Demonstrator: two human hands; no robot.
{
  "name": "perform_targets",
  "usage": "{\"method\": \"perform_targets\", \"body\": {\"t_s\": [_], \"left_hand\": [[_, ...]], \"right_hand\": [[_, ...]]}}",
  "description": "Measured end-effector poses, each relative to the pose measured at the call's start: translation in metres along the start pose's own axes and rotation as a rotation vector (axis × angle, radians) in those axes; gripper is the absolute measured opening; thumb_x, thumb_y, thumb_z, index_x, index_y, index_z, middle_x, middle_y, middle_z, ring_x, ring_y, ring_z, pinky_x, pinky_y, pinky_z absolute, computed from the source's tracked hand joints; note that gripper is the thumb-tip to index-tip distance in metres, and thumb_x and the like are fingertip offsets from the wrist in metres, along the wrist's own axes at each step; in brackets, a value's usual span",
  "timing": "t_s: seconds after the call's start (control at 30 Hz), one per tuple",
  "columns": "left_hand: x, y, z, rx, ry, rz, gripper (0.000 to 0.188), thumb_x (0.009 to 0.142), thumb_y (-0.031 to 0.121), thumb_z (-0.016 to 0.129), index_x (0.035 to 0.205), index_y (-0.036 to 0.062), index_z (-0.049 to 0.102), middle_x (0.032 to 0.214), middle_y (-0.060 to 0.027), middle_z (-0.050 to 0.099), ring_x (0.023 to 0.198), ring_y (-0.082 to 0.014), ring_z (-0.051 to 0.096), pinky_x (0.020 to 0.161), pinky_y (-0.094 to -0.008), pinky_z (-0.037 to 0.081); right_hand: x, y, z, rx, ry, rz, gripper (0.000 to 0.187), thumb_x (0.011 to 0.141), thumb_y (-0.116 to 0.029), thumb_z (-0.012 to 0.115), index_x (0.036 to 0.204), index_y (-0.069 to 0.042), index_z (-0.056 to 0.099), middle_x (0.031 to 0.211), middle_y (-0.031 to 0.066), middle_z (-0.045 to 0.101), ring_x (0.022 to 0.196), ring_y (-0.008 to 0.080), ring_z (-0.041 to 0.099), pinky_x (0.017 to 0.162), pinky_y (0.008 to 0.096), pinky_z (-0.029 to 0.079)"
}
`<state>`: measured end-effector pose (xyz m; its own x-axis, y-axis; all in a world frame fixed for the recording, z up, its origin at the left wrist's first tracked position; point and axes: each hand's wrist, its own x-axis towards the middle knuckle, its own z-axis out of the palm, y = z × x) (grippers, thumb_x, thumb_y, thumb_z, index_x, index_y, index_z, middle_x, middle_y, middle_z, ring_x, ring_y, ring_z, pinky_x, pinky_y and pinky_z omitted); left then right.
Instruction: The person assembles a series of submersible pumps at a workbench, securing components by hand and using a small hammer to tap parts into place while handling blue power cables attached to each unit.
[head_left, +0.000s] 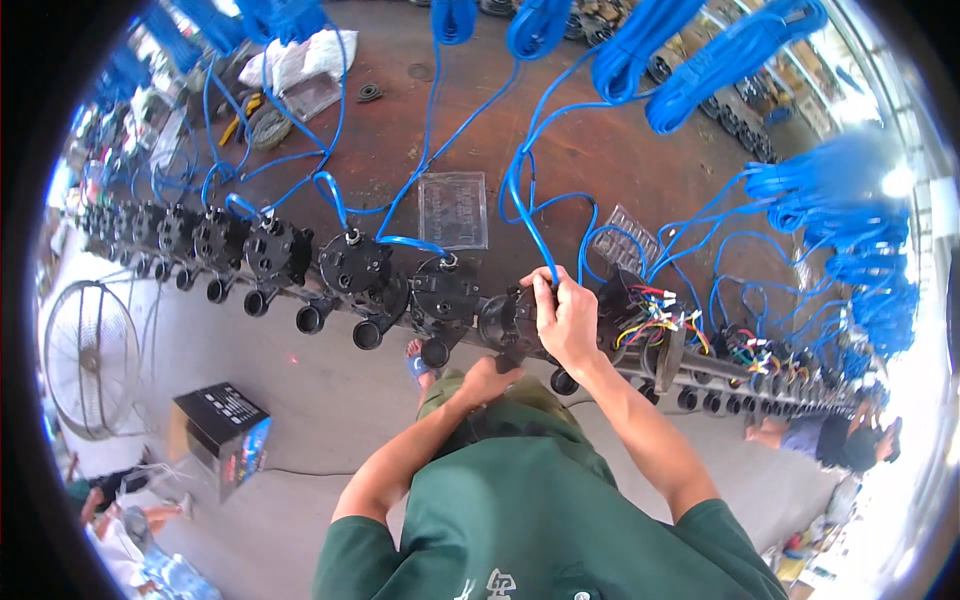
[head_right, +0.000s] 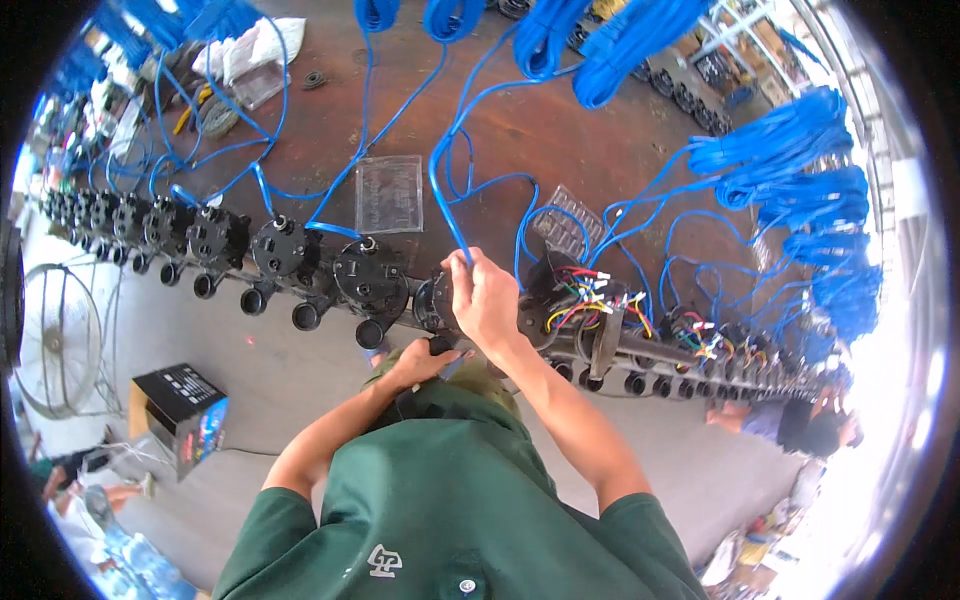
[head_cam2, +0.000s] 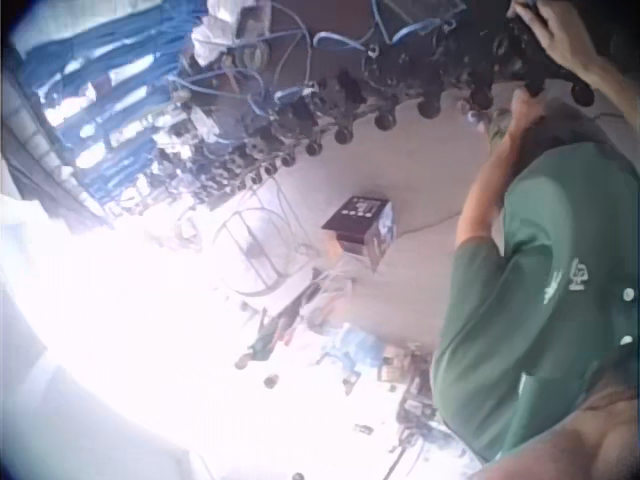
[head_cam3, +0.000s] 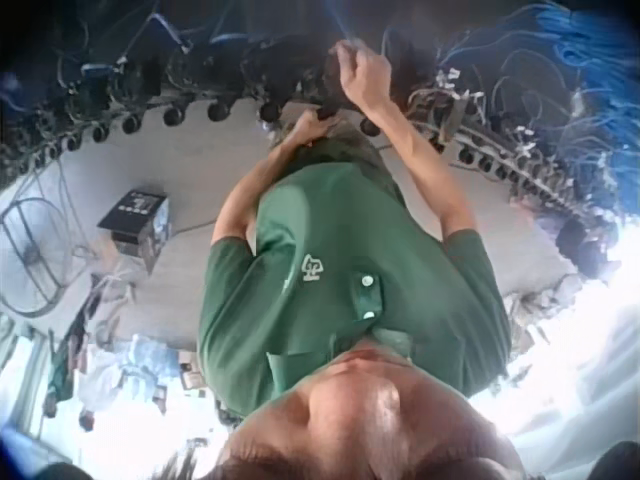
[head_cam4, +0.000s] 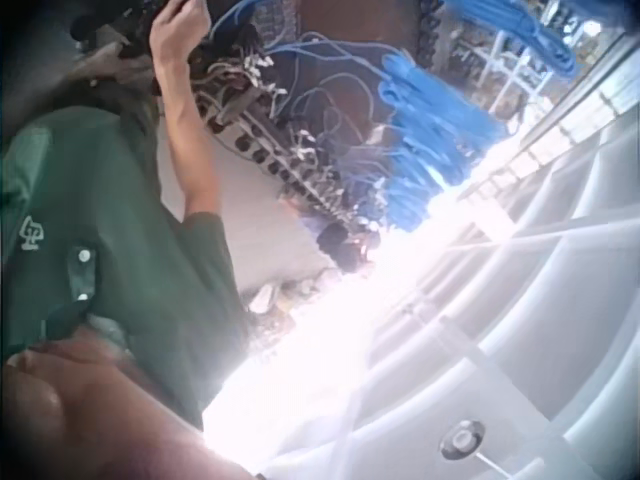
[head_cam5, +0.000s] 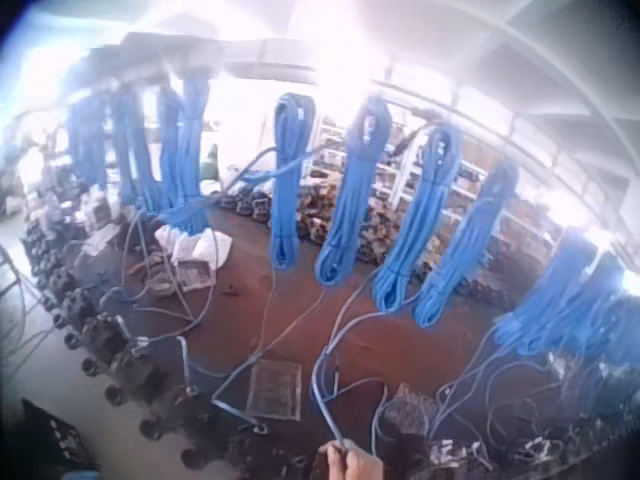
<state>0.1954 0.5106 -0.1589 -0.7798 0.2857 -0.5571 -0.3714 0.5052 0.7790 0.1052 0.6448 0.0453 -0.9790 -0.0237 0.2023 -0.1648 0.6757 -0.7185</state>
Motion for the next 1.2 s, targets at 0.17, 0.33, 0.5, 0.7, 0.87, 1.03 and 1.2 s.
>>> {"method": "perform_targets", "body": {"t_s": [0.17,0.33,0.5,0.7,0.87,1.03,1.2], "left_hand": [[-0.015,0.052,-0.017,0.125,-0.096,-0.156,0.061,0.079,0.061,0.081,0.094,0.0024,0.078,0.088,-0.0185,0.077,0.087,-0.037,0.076,0.08,-0.0445,0.057],[-0.008,0.019,-0.007,0.2,-0.018,-0.019,0.057,0.077,0.05,0.084,0.11,0.0034,0.077,0.099,-0.0202,0.078,0.094,-0.0377,0.074,0.085,-0.0467,0.055],[-0.006,0.046,-0.034,0.32,-0.212,0.0,0.059,0.078,0.046,0.083,0.122,0.0068,0.073,0.109,-0.02,0.076,0.107,-0.0369,0.071,0.091,-0.0485,0.054],[-0.011,0.038,-0.035,0.183,-0.087,0.067,0.06,0.077,0.047,0.085,0.095,-0.0066,0.065,0.082,-0.0236,0.069,0.079,-0.0349,0.069,0.074,-0.0454,0.054],[-0.031,0.031,-0.044,0.024,0.102,0.089,0.064,0.085,0.02,0.077,0.136,-0.0032,0.048,0.11,-0.0229,0.067,0.1,-0.0335,0.068,0.084,-0.0431,0.055],[-0.068,0.083,-0.052,-0.433,0.218,0.137,0.047,0.102,0.01,0.058,0.146,-0.0008,0.045,0.136,-0.0152,0.062,0.118,-0.0229,0.063,0.097,-0.0361,0.052],[-0.064,0.16,-0.067,-0.737,0.106,0.299,0.08,0.098,0.015,0.065,0.166,0.0052,0.024,0.158,-0.019,0.044,0.144,-0.0256,0.047,0.117,-0.04,0.042]], "right_hand": [[0.006,0.014,-0.004,0.051,-0.019,-0.066,0.012,0.103,-0.012,0.062,0.098,-0.004,0.07,0.071,0.0121,0.063,0.062,0.0298,0.064,0.059,0.04,0.048],[0.011,0.029,-0.013,0.116,-0.131,-0.217,0.013,0.1,-0.014,0.068,0.1,-0.001,0.069,0.087,0.0166,0.07,0.081,0.038,0.069,0.069,0.046,0.055],[0.015,0.033,-0.015,0.129,-0.192,-0.3,0.014,0.097,-0.013,0.071,0.1,0.0,0.068,0.091,0.0178,0.072,0.085,0.0393,0.069,0.072,0.0481,0.056],[0.015,0.03,-0.014,0.142,-0.179,-0.273,0.009,0.096,-0.007,0.07,0.101,0.0,0.067,0.091,0.0167,0.072,0.084,0.0374,0.069,0.074,0.0456,0.057],[0.007,0.036,-0.007,0.138,-0.073,-0.257,0.01,0.095,-0.007,0.07,0.102,0.0,0.07,0.095,0.0158,0.074,0.087,0.0366,0.071,0.076,0.0445,0.058],[0.008,0.031,-0.009,0.221,-0.124,-0.188,0.011,0.095,-0.008,0.07,0.103,-0.001,0.072,0.099,0.0166,0.074,0.091,0.0363,0.071,0.079,0.0436,0.058],[0.013,0.036,-0.02,0.315,-0.207,-0.15,0.023,0.097,-0.011,0.071,0.118,-0.002,0.071,0.111,0.0163,0.073,0.107,0.0355,0.067,0.093,0.0432,0.054]]}}
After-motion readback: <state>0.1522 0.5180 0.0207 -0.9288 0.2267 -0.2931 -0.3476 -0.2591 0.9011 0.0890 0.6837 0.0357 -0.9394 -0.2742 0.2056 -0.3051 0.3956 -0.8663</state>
